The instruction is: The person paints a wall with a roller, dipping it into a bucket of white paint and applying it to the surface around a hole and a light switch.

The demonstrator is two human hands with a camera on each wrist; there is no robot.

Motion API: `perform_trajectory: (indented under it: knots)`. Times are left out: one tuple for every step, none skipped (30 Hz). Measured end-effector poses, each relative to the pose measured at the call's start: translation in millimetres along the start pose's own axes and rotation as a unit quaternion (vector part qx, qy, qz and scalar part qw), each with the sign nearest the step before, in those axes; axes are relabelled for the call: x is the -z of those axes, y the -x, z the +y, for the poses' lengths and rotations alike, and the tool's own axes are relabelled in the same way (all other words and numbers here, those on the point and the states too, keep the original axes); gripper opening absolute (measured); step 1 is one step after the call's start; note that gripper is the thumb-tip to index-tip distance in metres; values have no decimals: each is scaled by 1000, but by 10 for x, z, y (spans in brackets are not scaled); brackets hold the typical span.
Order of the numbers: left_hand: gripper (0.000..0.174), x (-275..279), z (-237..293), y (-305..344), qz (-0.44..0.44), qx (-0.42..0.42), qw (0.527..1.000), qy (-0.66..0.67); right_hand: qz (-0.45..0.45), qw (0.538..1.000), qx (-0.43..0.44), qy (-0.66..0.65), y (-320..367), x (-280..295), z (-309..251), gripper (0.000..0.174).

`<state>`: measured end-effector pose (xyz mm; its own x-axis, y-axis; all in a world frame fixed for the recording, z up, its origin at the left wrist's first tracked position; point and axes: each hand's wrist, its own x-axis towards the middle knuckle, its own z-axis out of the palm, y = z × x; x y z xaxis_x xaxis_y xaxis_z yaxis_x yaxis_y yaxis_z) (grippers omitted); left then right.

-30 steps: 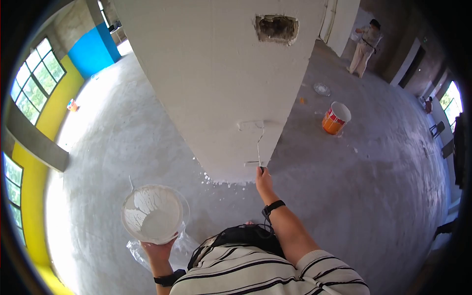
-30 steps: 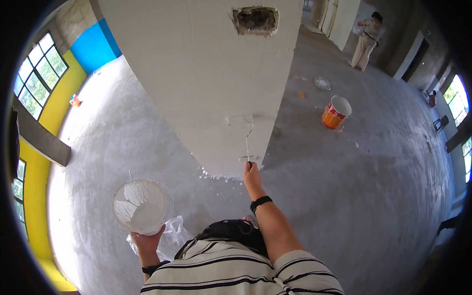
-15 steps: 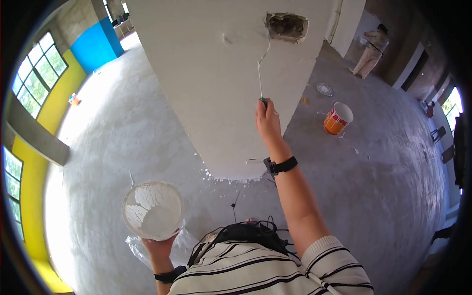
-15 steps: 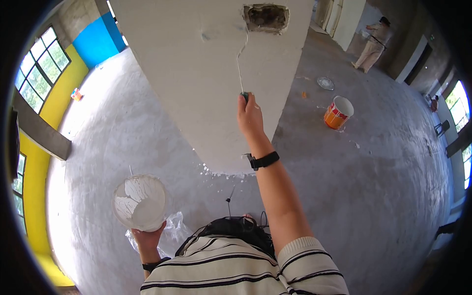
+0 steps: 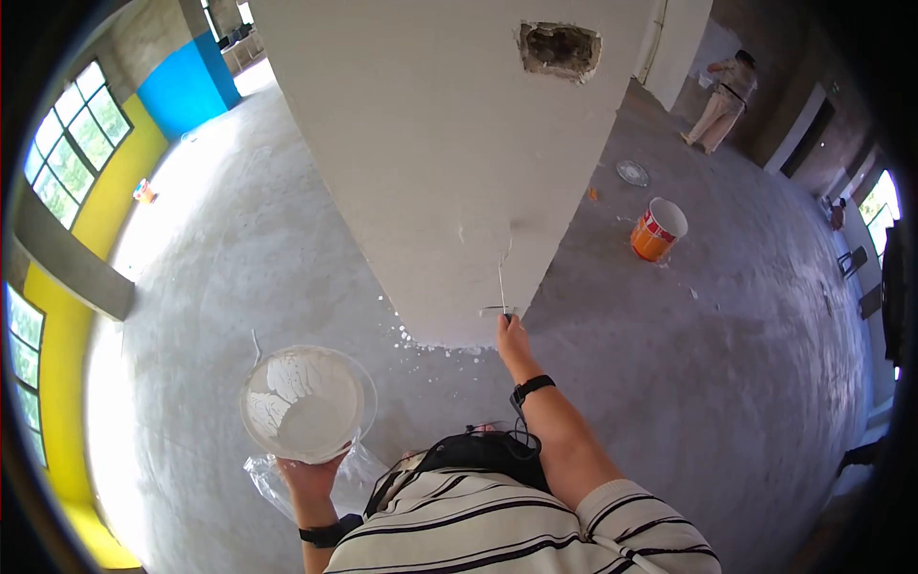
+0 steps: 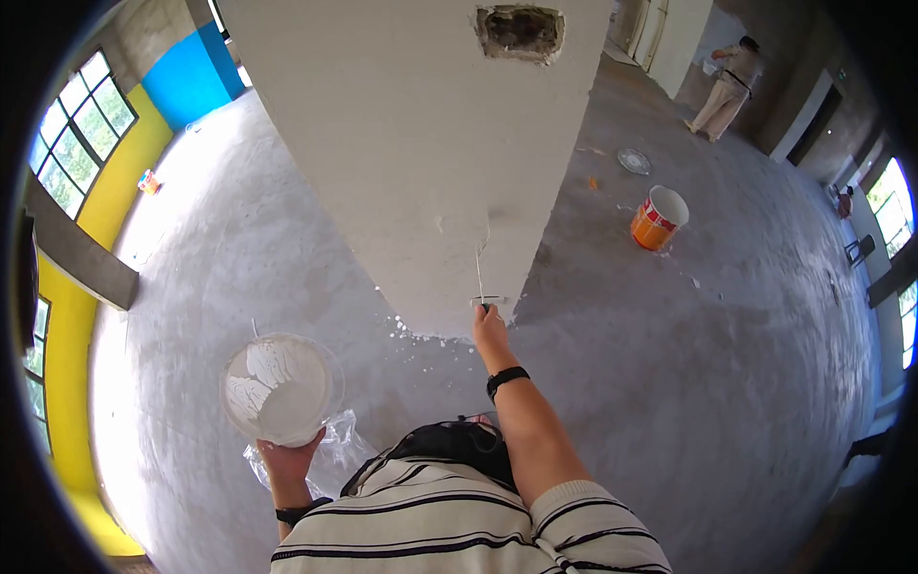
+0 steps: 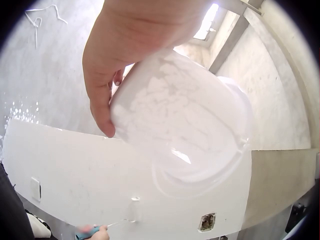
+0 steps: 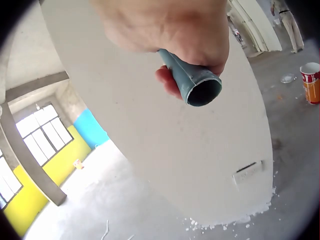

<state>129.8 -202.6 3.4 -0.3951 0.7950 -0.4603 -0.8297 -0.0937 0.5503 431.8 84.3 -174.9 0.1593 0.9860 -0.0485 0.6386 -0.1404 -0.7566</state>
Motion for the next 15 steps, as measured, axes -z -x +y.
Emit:
perform_trajectory:
  knots:
    - [61, 11, 0, -1, -13, -1, 1000, -3, -10, 1000, -20, -4, 23, -6, 64, 44]
    - [61, 15, -3, 2, -26, -3, 1000, -5, -10, 1000, -20, -4, 21, -3, 126, 44]
    - [61, 6, -1, 8, -26, -3, 1000, -5, -24, 998, -52, -36, 19, 18, 159, 43]
    - [62, -15, 2, 16, -12, 2, 1000, 1, -39, 994, -83, -67, 12, 24, 181, 42]
    - [62, -32, 3, 17, 2, 6, 1000, 6, -39, 994, -82, -68, -2, 21, 193, 42]
    - [62, -27, 0, 13, 2, 5, 1000, 6, 26, 997, -6, -66, -9, 62, 143, 40]
    - [62, -15, -7, 11, 1, 0, 1000, 0, 89, 991, 70, -65, -13, 133, 48, 39]
    - [62, -12, -13, 13, 1, -5, 1000, -6, 104, 986, 101, -85, -87, 205, -70, 37]
    - [62, -26, -14, 15, 3, -6, 1000, -6, 118, 979, 130, -104, -183, 338, -296, 35]
    - [62, -40, -12, 20, 9, -5, 1000, -1, 92, 979, 133, -126, -255, 528, -585, 34]
    - [62, -44, -13, 29, 15, -4, 1000, 4, 65, 978, 135, -148, -318, 722, -883, 33]
    - [62, -40, -17, 43, 16, -3, 1000, 3, 51, 973, 148, -168, -371, 864, -1122, 33]
    - [62, -42, -23, 47, 15, -5, 1000, 6, 38, 968, 163, -188, -413, 986, -1336, 33]
    - [62, -53, -29, 43, 15, -7, 1000, 11, 39, 968, 163, -189, -418, 1112, -1555, 33]
    - [62, -68, -35, 39, 15, -8, 1000, 10, 62, 959, 204, -189, -408, 1225, -1767, 32]
